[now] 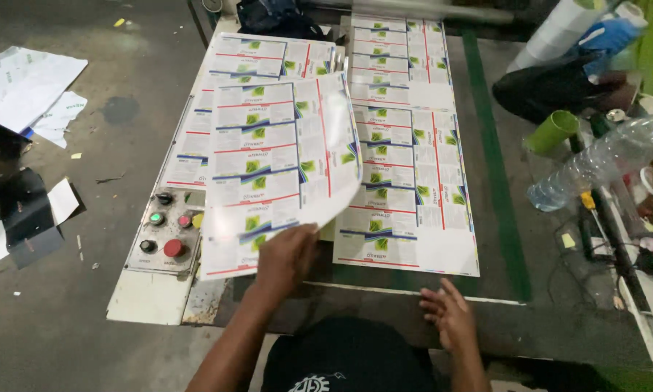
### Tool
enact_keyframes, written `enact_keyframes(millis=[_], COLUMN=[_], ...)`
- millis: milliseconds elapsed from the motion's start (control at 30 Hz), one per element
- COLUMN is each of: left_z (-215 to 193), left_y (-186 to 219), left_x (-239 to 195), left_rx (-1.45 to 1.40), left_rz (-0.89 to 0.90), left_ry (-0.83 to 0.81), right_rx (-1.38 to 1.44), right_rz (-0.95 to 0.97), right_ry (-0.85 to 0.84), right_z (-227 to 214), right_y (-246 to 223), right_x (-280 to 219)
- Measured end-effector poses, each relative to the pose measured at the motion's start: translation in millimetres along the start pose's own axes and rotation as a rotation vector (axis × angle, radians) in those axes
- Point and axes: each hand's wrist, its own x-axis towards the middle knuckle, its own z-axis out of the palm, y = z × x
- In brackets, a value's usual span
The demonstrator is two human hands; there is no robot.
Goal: The person takes printed sheets from a conveyor belt and stacks them by hand. The sheets feature a green leaf logo and are arranged in a neat pile on the machine's surface.
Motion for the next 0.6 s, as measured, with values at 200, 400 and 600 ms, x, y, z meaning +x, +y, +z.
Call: enact_keyframes(millis=[200,400,600], left_z=[57.5,88.2,42.8], left_y=[43.8,35.7,-34.1], left_x=[-15.8,-36.6,23.2], left_rx=[0.013,-0.022,0.025], left_rz=[0.042,0.326,-0.057], left_ry=[-0.47,-0.545,-0.445], right_rx=[-0.132,0.077,0.066], right_rz=[0.09,0.169,-0.102], right_ry=[-0.384,-0.446,-0.167], right_z=[73.0,67.8,72.9], right_y=[-8.5,26.8,-30.4], right_x=[-24.4,0.8,-29.6])
